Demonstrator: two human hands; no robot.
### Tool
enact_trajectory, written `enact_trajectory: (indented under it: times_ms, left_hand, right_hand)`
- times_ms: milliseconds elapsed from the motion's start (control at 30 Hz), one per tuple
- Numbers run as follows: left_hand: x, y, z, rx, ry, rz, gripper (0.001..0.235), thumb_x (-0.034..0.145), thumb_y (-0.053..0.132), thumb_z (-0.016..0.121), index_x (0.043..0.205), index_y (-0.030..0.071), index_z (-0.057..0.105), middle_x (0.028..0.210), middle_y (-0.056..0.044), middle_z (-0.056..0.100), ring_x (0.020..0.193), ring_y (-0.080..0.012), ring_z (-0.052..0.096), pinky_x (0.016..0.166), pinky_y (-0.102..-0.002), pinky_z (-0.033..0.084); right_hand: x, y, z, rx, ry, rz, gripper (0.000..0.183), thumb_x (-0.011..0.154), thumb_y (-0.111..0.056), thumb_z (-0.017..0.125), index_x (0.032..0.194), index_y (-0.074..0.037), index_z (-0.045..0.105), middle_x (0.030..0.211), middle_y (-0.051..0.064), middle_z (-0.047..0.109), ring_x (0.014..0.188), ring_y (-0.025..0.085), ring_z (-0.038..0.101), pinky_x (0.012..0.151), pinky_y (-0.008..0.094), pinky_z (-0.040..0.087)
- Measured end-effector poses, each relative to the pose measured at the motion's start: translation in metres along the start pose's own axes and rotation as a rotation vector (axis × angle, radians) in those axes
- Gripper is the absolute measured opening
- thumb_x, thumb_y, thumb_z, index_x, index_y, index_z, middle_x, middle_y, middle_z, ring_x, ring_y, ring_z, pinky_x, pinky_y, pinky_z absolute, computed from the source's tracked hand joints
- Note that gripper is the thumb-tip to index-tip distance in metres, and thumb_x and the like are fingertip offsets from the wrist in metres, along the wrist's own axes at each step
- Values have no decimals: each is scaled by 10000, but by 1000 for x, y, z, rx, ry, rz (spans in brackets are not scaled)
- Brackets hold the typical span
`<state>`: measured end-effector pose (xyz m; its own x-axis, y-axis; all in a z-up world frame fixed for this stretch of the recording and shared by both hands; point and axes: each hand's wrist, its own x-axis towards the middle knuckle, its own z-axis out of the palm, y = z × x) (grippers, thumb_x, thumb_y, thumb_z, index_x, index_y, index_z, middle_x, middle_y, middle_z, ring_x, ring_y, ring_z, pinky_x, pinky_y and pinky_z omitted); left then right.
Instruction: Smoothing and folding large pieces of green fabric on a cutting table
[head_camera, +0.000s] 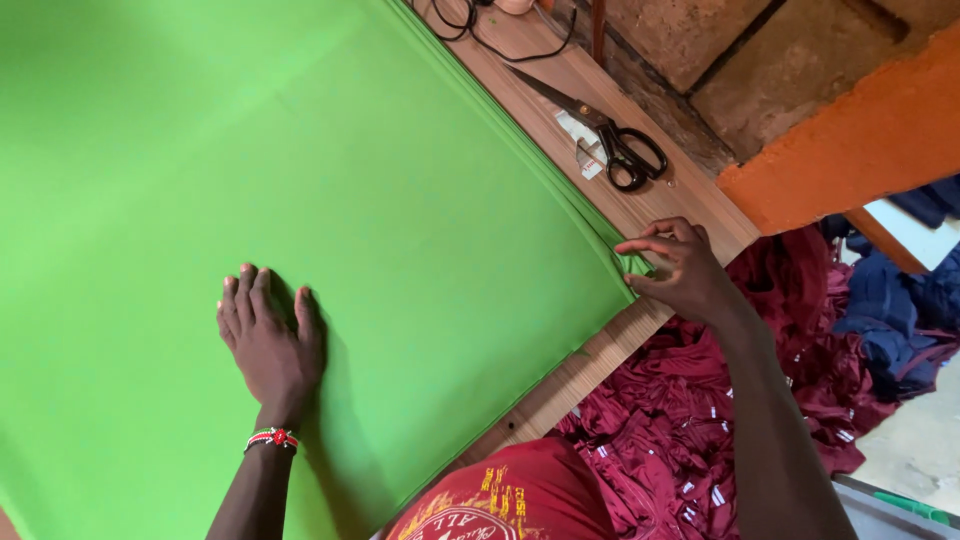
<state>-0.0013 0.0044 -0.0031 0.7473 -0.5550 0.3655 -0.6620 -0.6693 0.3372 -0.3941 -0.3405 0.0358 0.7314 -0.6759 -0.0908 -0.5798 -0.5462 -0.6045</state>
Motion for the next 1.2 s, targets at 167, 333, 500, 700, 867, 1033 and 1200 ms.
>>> enact_trajectory:
  times_ms: [167,333,500,700,867,1033,1200]
  left_hand:
    - [0,-1,2,13,1,-3,519,1083,395,582,1434,13,554,1561,-179,496,1495,-380,371,1258,-525,213]
    - [0,0,2,2,27,7,512,1086,396,588,1425,13,564,1547,-174,509,1489,-378,382,1251,-526,225]
    - [-1,-2,4,1,43,9,510,1073,390,606,1420,19,570,1547,-172,514,1488,-375,388,1252,-523,229]
    - [0,-1,5,0,54,7,501,1065,383,622,1420,32,573,1536,-165,526,1477,-376,405,1243,-526,241]
    - [1,2,2,15,40,3,513,1063,392,622,1416,23,581,1536,-172,533,1474,-382,411,1247,-524,244]
    - [0,1,3,26,26,-12,526,1067,410,598,1427,27,575,1542,-165,525,1482,-371,403,1256,-511,233]
    - [0,2,3,20,25,-38,548,1055,433,586,1432,34,568,1552,-156,516,1493,-361,390,1267,-504,222]
  right_hand:
    - [-6,-15,-7,62,-15,60,443,804,-305,863,1232,-258,761,1282,115,564,1187,346,490,1032,471,390]
    - [-2,-4,-3,73,42,73,271,865,-299,820,1118,-210,779,1225,125,619,1112,334,543,969,450,441]
    - [-4,0,1,83,147,132,122,879,-253,807,952,-158,785,1129,112,683,982,286,603,877,405,479]
    - [-5,19,16,23,230,140,193,874,-378,832,930,-206,766,948,24,689,828,197,603,802,357,505]
    - [-7,-16,16,28,324,-38,252,907,-68,689,1115,-183,774,1077,142,612,980,327,591,944,450,499]
    - [-2,-2,25,-235,289,-134,289,843,-52,666,1004,-241,814,1098,74,609,1010,312,585,932,463,526]
    - [5,-13,36,-525,452,-164,241,838,-130,643,942,-286,794,1056,24,581,996,286,610,837,424,555]
